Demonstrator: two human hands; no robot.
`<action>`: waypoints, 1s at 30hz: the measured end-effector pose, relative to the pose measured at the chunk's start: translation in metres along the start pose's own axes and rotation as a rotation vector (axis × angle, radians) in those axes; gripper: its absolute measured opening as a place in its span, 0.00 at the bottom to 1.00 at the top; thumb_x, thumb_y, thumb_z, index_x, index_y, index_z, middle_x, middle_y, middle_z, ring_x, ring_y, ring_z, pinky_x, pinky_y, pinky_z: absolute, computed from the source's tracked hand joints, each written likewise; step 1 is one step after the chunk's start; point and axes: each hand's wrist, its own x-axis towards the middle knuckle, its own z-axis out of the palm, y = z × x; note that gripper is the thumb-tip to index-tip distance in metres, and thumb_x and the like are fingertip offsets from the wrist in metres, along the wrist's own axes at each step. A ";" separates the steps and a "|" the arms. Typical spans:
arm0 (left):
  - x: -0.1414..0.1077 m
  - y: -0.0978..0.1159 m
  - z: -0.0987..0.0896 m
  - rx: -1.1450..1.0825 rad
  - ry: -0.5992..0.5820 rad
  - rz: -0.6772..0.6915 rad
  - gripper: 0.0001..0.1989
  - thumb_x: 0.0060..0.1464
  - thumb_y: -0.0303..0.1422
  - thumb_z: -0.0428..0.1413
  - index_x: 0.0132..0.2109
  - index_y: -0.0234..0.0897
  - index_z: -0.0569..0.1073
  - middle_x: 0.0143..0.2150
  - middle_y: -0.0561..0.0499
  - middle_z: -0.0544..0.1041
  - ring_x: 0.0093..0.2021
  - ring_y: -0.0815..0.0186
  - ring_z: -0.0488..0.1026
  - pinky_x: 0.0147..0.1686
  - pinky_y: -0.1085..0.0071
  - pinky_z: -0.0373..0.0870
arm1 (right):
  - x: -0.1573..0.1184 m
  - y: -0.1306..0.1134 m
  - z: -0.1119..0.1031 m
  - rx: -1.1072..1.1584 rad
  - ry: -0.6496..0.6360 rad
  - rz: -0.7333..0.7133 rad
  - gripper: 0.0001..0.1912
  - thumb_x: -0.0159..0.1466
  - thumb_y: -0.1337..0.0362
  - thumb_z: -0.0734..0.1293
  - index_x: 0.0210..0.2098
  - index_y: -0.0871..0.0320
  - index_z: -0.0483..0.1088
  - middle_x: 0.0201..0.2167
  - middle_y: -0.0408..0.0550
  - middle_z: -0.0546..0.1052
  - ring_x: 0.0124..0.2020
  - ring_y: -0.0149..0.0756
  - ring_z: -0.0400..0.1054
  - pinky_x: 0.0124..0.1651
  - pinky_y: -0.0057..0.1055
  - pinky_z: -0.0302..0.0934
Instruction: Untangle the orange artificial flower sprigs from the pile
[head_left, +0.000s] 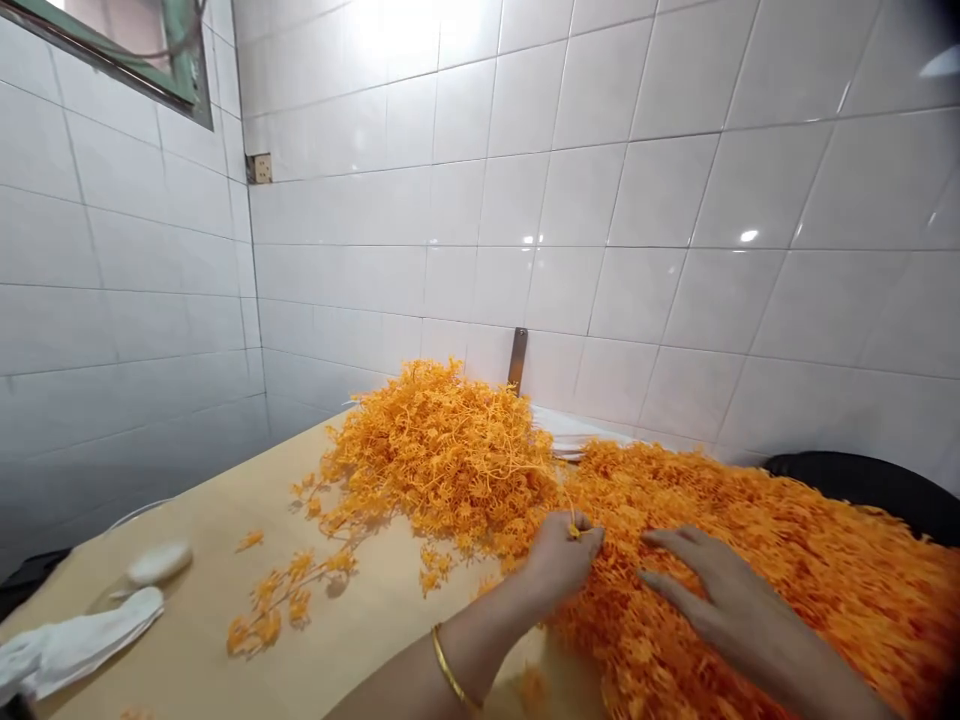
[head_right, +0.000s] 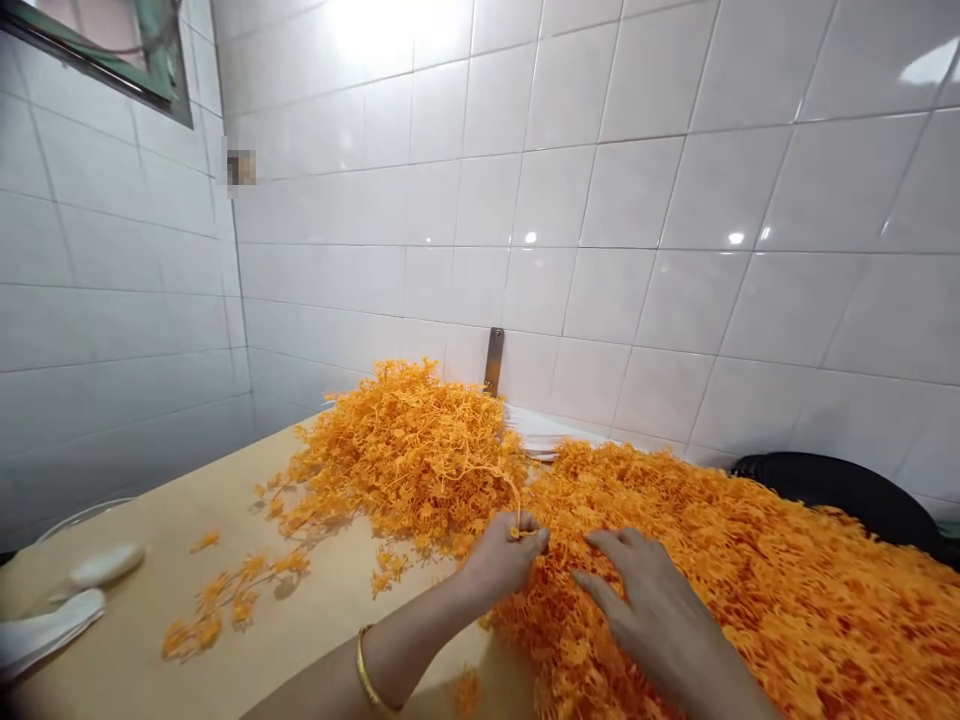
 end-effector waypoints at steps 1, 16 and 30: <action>-0.001 -0.002 0.002 0.068 -0.004 0.025 0.12 0.48 0.37 0.48 0.22 0.37 0.57 0.12 0.61 0.50 0.13 0.77 0.47 0.14 0.77 0.45 | 0.000 -0.005 -0.001 0.043 0.081 -0.003 0.22 0.54 0.50 0.57 0.42 0.56 0.66 0.42 0.51 0.68 0.44 0.44 0.61 0.45 0.39 0.56; -0.031 -0.015 0.024 0.956 -0.297 0.423 0.10 0.45 0.32 0.47 0.31 0.34 0.71 0.24 0.47 0.70 0.22 0.68 0.60 0.20 0.73 0.51 | 0.009 -0.028 0.038 0.601 -0.008 -0.001 0.15 0.55 0.55 0.59 0.26 0.61 0.67 0.21 0.44 0.67 0.26 0.33 0.62 0.29 0.28 0.56; -0.063 0.046 0.003 0.901 0.003 0.897 0.12 0.53 0.37 0.45 0.40 0.36 0.66 0.39 0.45 0.67 0.37 0.65 0.65 0.34 0.70 0.64 | -0.014 0.008 -0.051 0.828 0.334 0.057 0.13 0.55 0.56 0.61 0.31 0.60 0.66 0.19 0.41 0.64 0.25 0.30 0.59 0.33 0.28 0.55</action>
